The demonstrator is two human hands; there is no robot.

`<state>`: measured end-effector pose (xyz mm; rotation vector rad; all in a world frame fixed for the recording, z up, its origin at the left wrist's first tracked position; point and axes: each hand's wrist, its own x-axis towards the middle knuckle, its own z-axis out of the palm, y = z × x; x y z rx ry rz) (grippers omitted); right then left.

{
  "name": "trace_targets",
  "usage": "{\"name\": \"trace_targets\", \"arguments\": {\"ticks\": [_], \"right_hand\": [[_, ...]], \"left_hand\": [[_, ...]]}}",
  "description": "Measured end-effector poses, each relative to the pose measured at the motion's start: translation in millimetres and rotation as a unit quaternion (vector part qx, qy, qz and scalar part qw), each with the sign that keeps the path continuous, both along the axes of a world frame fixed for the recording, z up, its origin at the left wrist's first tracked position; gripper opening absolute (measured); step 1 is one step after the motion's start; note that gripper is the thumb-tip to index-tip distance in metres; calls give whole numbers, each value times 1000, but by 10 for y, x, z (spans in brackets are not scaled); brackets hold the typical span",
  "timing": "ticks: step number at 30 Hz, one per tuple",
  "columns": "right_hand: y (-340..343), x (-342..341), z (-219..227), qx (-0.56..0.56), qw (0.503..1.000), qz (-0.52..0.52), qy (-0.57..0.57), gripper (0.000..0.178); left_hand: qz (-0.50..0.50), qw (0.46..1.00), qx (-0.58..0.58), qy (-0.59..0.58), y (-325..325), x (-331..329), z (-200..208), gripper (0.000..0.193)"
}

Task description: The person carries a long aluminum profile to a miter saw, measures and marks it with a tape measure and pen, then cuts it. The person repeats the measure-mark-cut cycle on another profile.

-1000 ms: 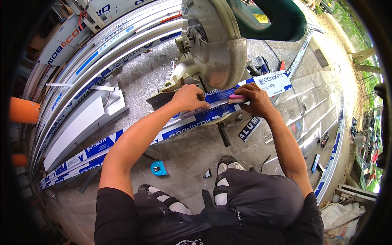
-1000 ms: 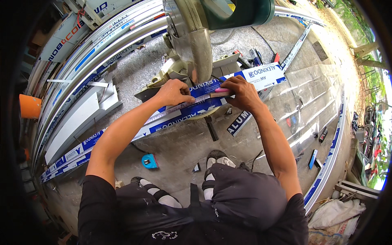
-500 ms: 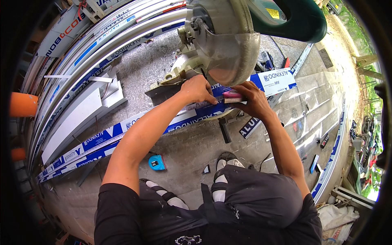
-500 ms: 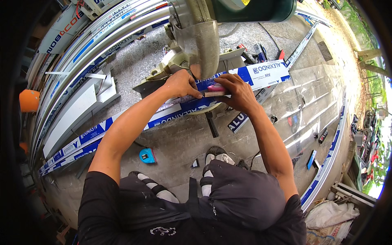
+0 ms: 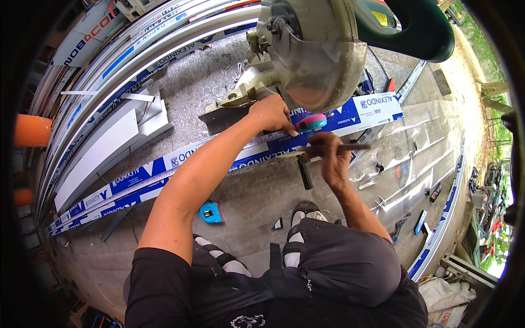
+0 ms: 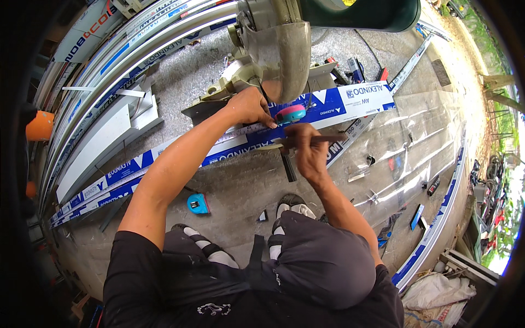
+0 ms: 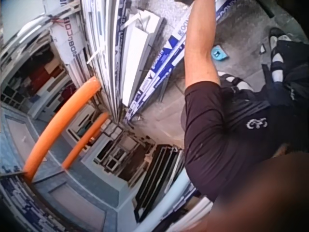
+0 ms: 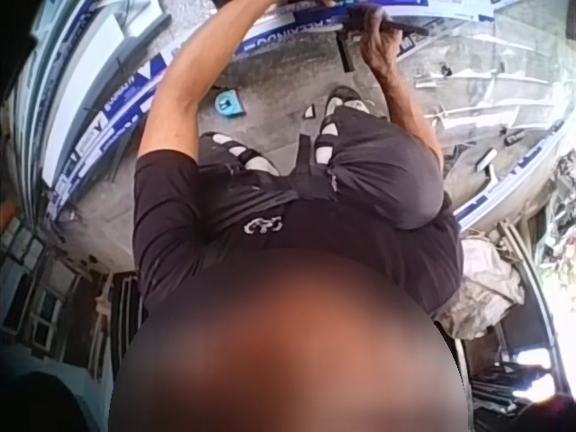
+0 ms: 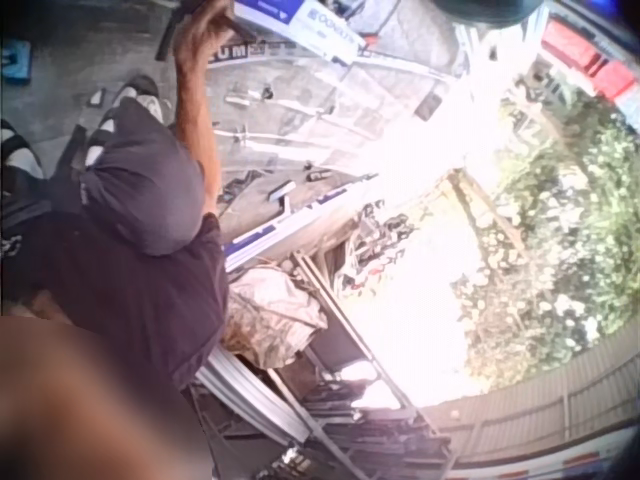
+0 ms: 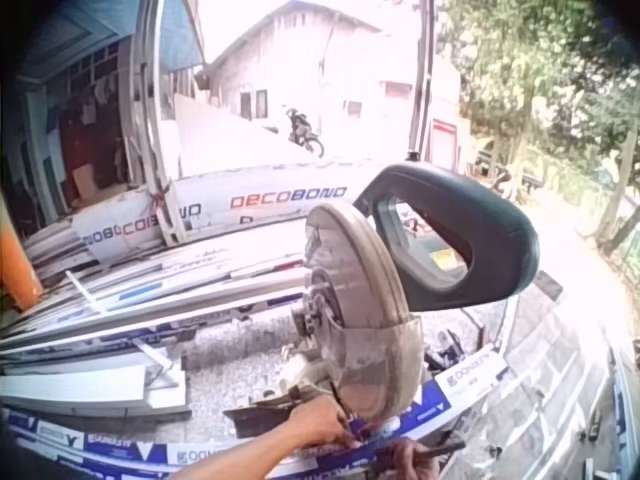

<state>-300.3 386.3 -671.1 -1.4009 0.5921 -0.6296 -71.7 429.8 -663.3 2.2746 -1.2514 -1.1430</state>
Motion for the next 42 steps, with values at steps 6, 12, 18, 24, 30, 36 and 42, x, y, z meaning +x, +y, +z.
{"name": "trace_targets", "arguments": {"ticks": [6, 12, 18, 24, 30, 36, 42], "right_hand": [[208, 187, -191, 37, 999, 18, 9, 28], [204, 234, -332, -192, 980, -8, 58, 16], [182, 254, -357, -228, 970, -16, 78, 17], [201, 318, -322, -230, 969, -31, 87, 16], [202, 332, -321, -232, 968, -31, 89, 14], [225, 332, -382, -215, 973, -51, 67, 15], [218, 316, -409, -207, 975, -43, 69, 15]], "left_hand": [[-3, 1000, 10, 5, -22, 30, -32, 43], [-3, 1000, 5, 14, -15, 43, -56, 41], [-7, 1000, 0, 12, -16, 47, -58, 41], [-3, 1000, -9, 7, -10, 38, -60, 41], [3, 1000, -27, 10, 11, 21, -25, 41], [-3, 1000, 10, 16, -16, 40, -30, 41], [-7, 1000, 10, 12, -30, 46, -58, 40]]}}
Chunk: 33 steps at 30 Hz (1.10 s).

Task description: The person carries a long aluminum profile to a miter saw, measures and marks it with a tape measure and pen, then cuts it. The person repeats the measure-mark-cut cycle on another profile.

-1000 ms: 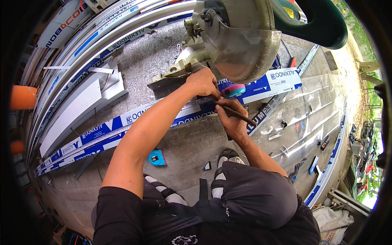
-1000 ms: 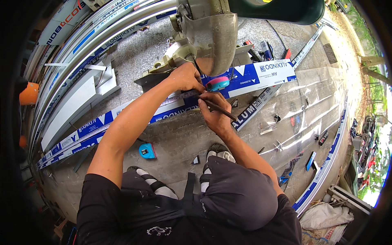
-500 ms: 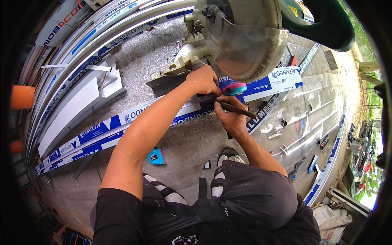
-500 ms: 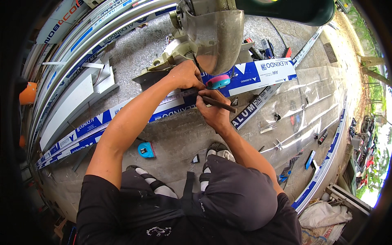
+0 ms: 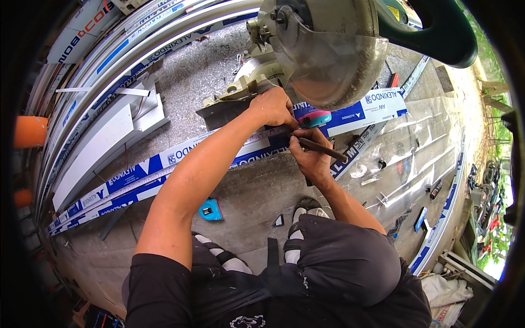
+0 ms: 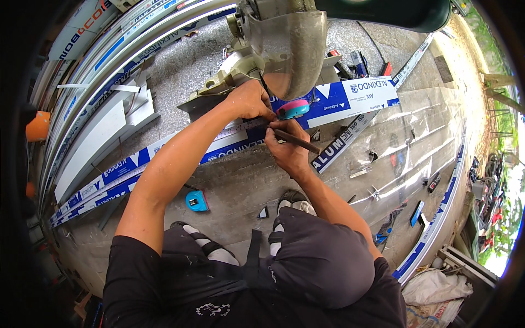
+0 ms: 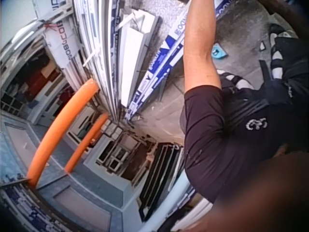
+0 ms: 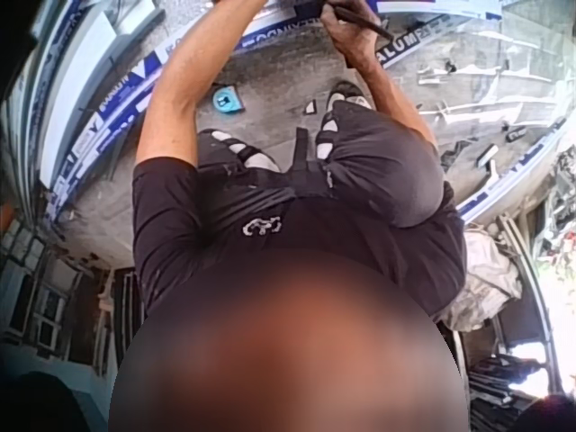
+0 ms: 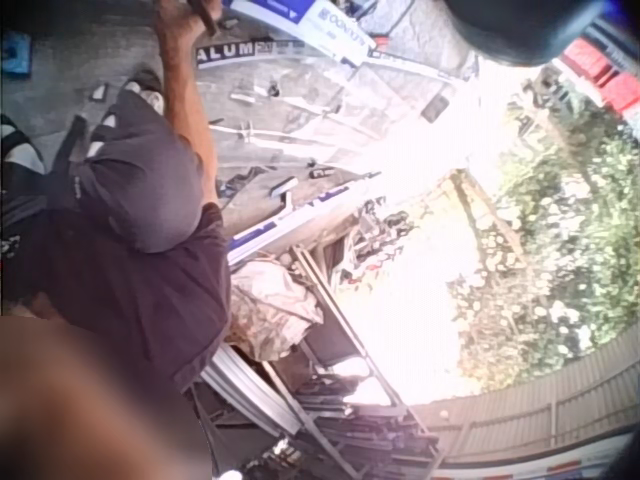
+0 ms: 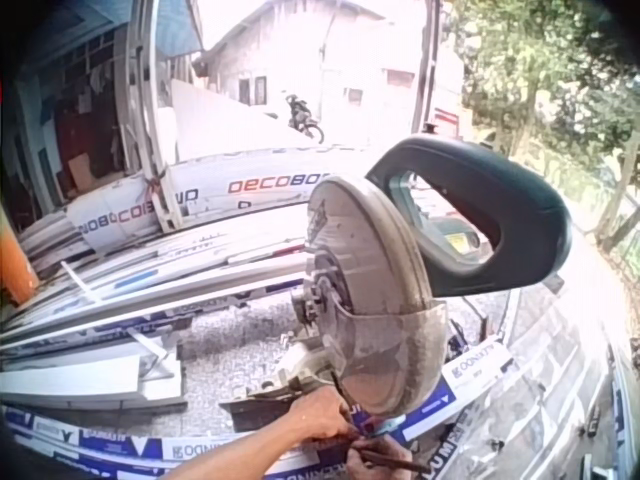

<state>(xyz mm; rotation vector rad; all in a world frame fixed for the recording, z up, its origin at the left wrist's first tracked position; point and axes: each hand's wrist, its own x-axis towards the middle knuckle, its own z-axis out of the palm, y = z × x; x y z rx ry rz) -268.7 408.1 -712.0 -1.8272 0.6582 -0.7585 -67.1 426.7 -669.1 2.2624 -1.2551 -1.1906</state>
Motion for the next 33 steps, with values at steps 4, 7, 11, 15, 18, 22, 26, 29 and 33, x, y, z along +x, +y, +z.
{"name": "trace_targets", "arguments": {"ticks": [4, 7, 11, 15, 18, 22, 26, 29, 33], "right_hand": [[3, -11, -7, -21, 1000, -7, 3, 16], [9, -21, -7, -1, 1000, -5, -1, 17], [12, -38, 3, 13, 1000, 3, 3, 18], [-1, -50, 22, 14, 1000, 6, -2, 17], [-16, -49, 41, -29, 999, 18, -5, 17], [-5, -36, 63, 7, 1000, 8, 19, 15], [2, -3, 72, 5, 1000, 3, 17, 15], [-11, 17, 73, -16, 999, 4, 36, 15], [-13, 28, 72, -7, 1000, 5, 25, 14]], "left_hand": [[2, 1000, -5, 4, 8, 0, -2, 39], [7, 1000, -9, 4, 18, -5, 3, 39], [9, 1000, -1, 8, 17, -8, 13, 39], [7, 1000, -3, 3, 14, -4, 11, 40], [5, 1000, -3, 7, 16, -1, 3, 41], [6, 1000, -3, 12, 18, 0, 5, 40], [9, 1000, 0, 7, 17, -8, 25, 39], [10, 1000, -9, 0, 25, -15, 35, 39], [13, 1000, -4, 3, 25, -12, 29, 39]]}}
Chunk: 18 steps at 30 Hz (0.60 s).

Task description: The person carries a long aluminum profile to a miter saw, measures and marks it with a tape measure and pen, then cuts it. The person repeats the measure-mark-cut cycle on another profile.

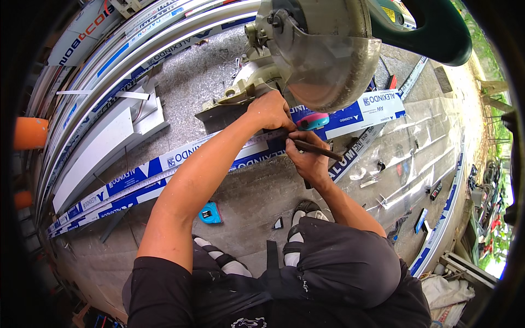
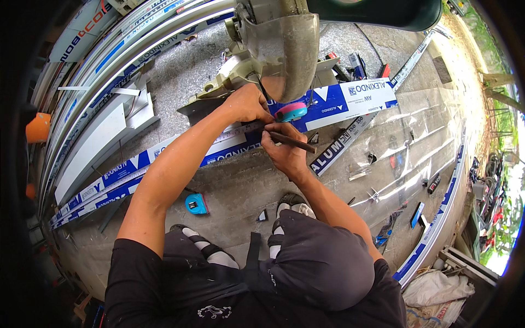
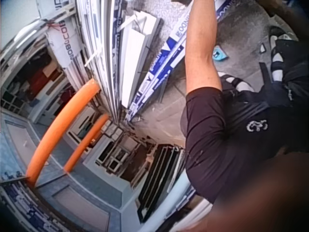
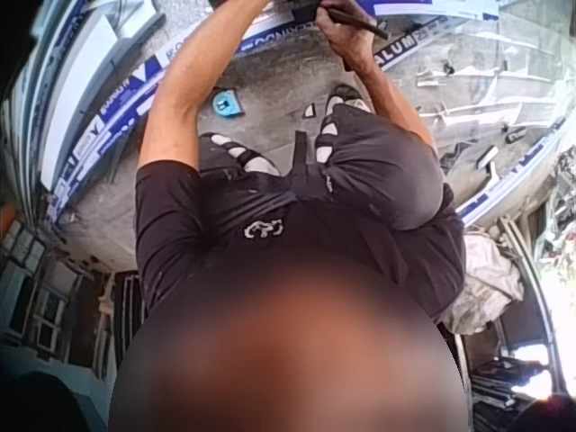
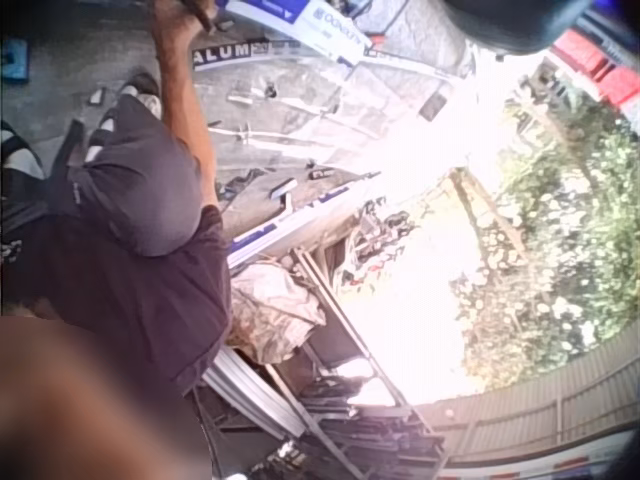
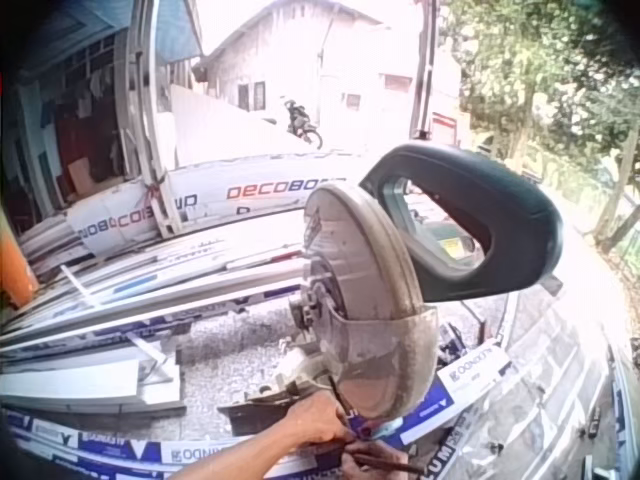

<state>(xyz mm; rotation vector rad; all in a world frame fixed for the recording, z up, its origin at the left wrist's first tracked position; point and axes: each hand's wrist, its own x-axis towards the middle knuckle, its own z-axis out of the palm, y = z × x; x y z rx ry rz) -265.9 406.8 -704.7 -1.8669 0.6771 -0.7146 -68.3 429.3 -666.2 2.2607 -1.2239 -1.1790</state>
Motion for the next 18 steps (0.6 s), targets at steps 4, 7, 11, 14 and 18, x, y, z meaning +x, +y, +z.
{"name": "trace_targets", "arguments": {"ticks": [4, 7, 11, 14, 18], "right_hand": [[-1, 1, 3, -2, 1000, 3, -9, 13], [-17, 4, 4, -1, 1000, 18, -16, 12], [-30, 12, 5, -28, 999, 29, -14, 11], [-18, 15, 6, -33, 999, 24, -13, 10], [-20, 17, 11, -32, 999, 24, -32, 10]], "left_hand": [[1, 1000, -2, 6, -6, 7, -13, 39], [4, 1000, -7, 10, 2, 8, -15, 38], [8, 1000, -8, 6, 11, 4, -16, 38], [9, 1000, -14, -2, 15, -4, -23, 40], [10, 999, -44, 7, 30, -17, -30, 39]]}}
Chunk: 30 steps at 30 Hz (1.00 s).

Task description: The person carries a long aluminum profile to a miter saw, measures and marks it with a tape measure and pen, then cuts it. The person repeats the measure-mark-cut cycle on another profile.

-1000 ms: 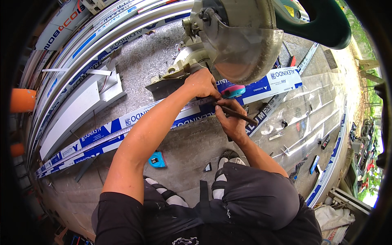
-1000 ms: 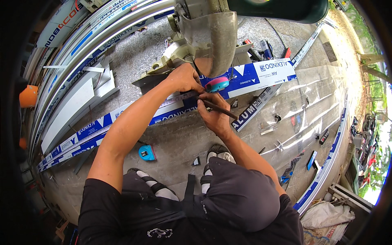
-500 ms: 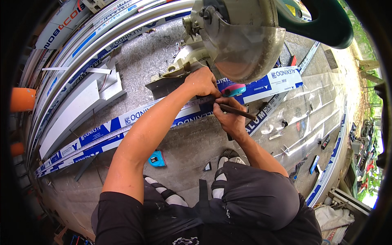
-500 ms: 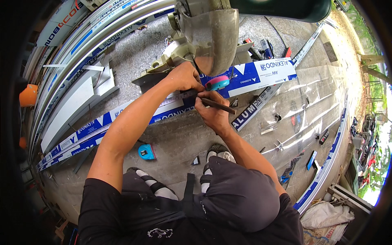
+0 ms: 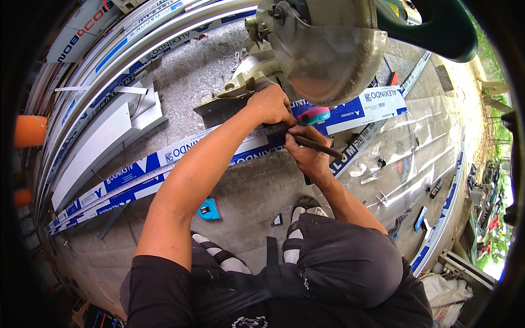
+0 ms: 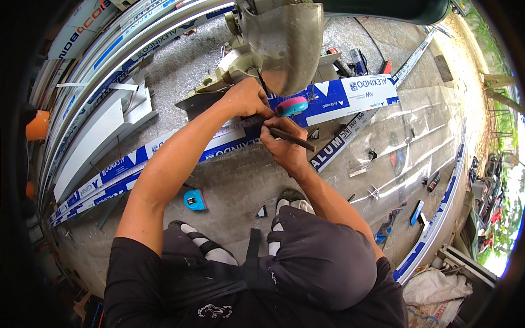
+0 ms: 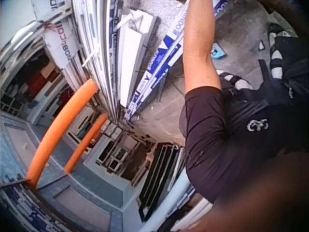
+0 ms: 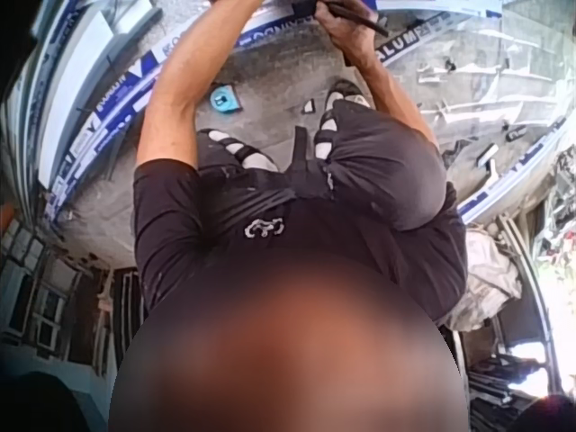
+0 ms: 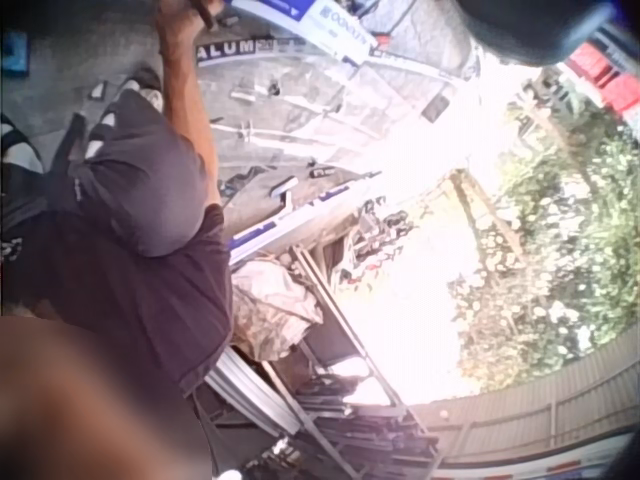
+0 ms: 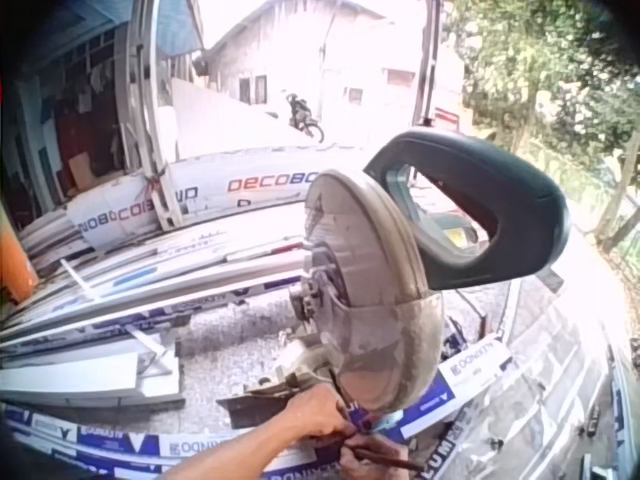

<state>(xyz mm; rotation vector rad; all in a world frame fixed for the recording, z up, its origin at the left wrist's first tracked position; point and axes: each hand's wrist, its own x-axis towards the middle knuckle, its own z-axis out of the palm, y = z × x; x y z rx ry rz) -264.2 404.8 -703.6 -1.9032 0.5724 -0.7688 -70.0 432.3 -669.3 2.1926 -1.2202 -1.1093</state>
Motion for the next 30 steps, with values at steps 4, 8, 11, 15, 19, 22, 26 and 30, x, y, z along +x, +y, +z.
{"name": "trace_targets", "arguments": {"ticks": [4, 8, 11, 15, 19, 22, 26, 30], "right_hand": [[-19, -1, -1, 4, 1000, 15, 7, 10], [-19, -8, -16, -14, 1000, 6, 8, 10], [-21, -13, -24, -2, 1000, 10, 10, 10], [-12, 2, -23, 15, 1000, 4, -2, 10], [-2, 8, -22, 21, 1000, -5, -5, 10], [-19, 8, -19, 18, 1000, 12, -21, 10], [-19, 9, -25, 12, 1000, 7, -28, 10], [-7, -2, -35, 17, 1000, 7, -13, 10]], "left_hand": [[1, 1000, -2, -5, -3, -2, 1, 38], [-4, 999, 27, -20, -20, 7, -4, 40], [2, 1000, 4, 4, -4, 1, -10, 38], [3, 1000, -13, -14, 1, 0, 3, 39], [4, 1000, -7, -3, -6, 5, -1, 40], [-2, 1000, -11, -3, -2, -3, -19, 39], [7, 1000, -29, -9, -1, 4, -29, 39], [-9, 999, 45, 2, -28, 16, -17, 42]]}}
